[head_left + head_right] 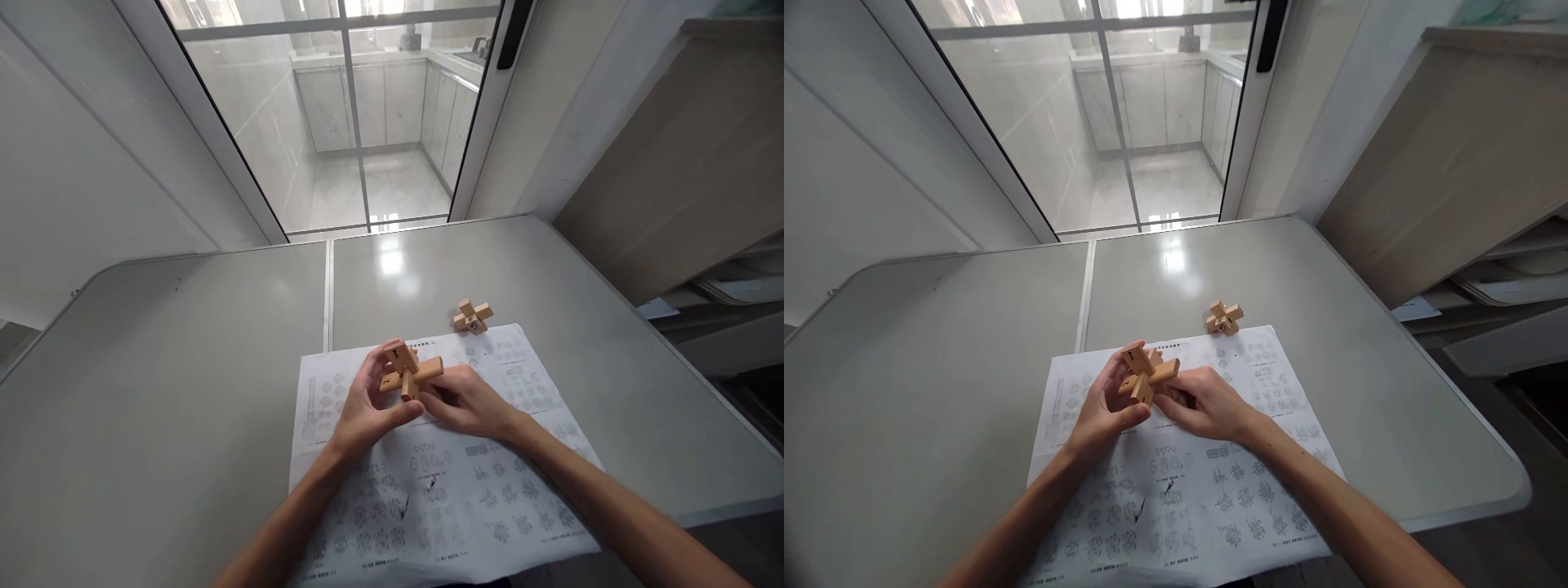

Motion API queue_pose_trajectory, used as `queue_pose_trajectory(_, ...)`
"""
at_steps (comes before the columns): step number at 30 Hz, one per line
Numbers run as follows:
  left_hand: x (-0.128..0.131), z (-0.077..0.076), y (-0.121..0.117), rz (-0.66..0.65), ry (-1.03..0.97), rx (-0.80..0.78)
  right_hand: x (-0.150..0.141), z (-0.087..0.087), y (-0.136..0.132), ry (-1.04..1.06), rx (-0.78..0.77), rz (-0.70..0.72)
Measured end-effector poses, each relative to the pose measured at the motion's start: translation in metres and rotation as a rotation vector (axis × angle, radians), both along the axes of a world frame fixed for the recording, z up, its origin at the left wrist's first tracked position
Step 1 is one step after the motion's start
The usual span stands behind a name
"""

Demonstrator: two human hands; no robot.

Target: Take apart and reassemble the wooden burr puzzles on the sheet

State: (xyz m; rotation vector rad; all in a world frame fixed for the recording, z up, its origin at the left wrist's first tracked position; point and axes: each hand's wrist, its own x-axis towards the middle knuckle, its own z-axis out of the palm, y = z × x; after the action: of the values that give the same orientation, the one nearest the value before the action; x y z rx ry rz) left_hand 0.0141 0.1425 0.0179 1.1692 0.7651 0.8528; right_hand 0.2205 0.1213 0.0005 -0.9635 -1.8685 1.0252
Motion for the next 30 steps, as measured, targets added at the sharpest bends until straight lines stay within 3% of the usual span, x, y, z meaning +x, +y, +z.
queue_pose_trajectory(11, -0.0015, 0.0004, 0.0019, -0.032, 0.061, 0.025, -0.0015, -0.0078, -0.0034, 0.036, -0.009, -0.021)
queue_pose_trajectory(30, -0.0016, -0.0033, -0.0012, -0.045, 0.109, 0.068, -0.0071, 0.0002, -0.0053, 0.094, -0.073, -0.036)
